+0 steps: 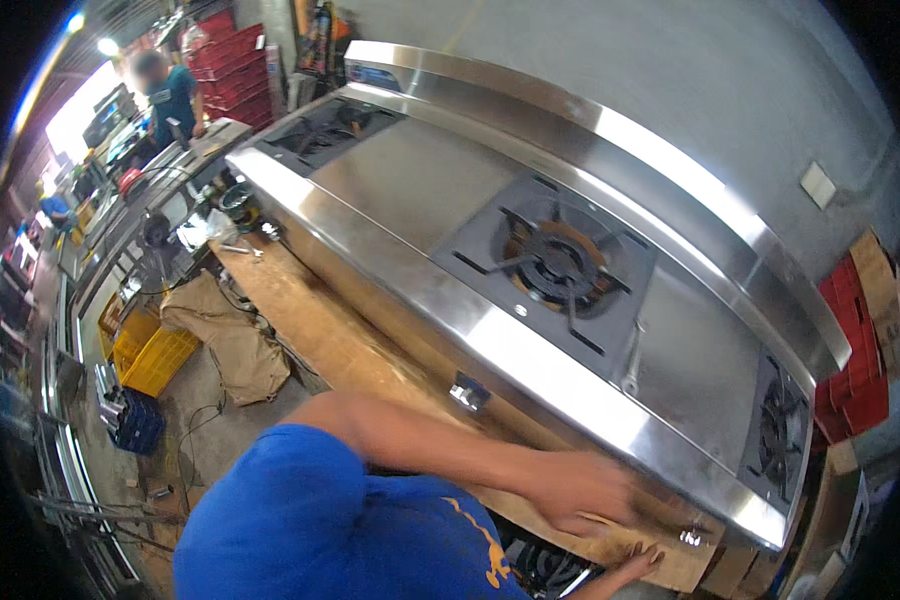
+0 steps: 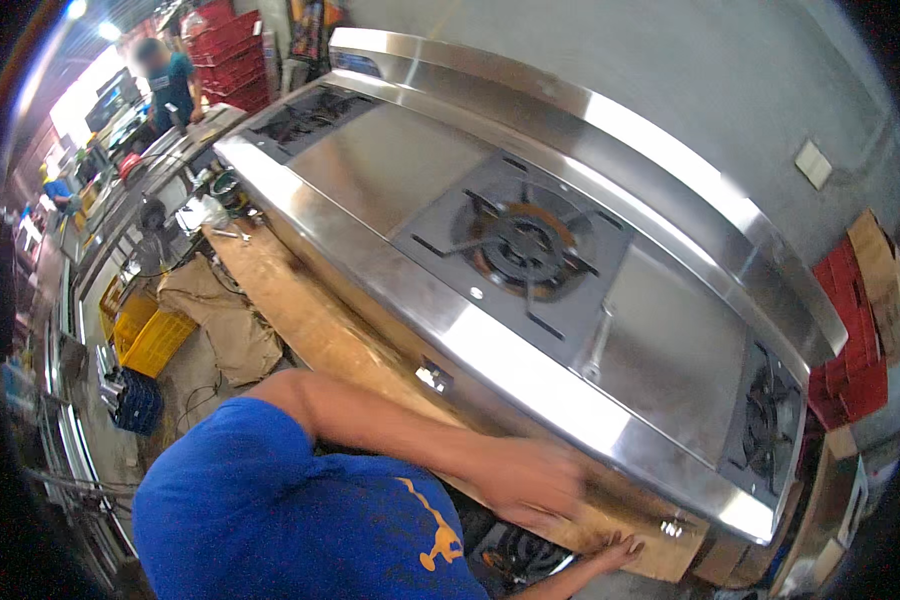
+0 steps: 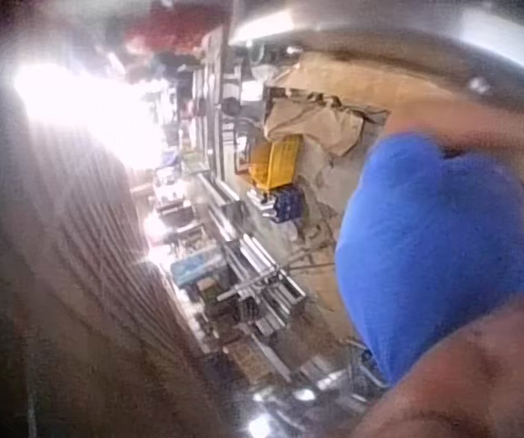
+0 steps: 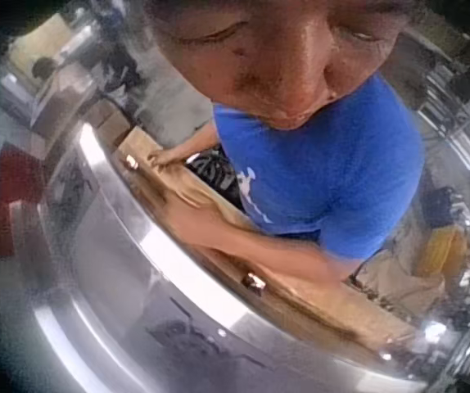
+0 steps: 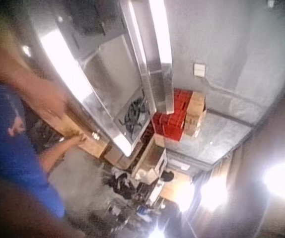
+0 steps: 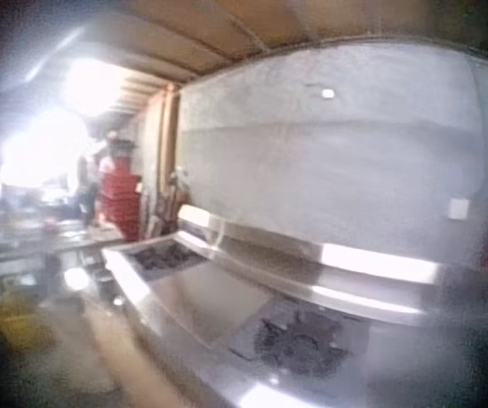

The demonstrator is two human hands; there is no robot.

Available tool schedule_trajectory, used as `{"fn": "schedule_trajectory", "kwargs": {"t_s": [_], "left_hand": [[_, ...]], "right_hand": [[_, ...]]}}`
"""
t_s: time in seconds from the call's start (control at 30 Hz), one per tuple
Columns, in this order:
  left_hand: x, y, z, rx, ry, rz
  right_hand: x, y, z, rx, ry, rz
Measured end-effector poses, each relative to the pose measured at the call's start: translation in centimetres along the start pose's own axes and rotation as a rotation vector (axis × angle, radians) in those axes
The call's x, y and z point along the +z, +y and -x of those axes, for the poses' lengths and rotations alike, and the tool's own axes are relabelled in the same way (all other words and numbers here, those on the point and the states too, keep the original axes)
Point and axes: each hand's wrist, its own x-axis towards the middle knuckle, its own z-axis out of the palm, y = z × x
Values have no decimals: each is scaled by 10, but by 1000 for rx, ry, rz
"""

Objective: The person assembles a stainless steel gas stove on a wooden workbench. They use a wrench to tighten screws on the front panel and then use a power drill to secure knobs and other components.

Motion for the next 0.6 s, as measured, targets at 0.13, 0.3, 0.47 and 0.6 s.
{"fn": "schedule_trajectory", "kwargs": {"t_s": [0.13, 0.3, 0.47, 0.6], "left_hand": [[-83, 56, 243, -726, 321, -116], [-191, 75, 539, -1316, 837, -338], [-330, 71, 820, -1526, 1150, -486], [-449, 75, 1013, -1675, 1125, -620]], "right_hand": [[-2, 53, 85, -89, -131, 59], [51, 108, 247, -306, -412, 129], [154, 104, 507, -377, -289, 311], [224, 141, 689, -514, -465, 310]]}}
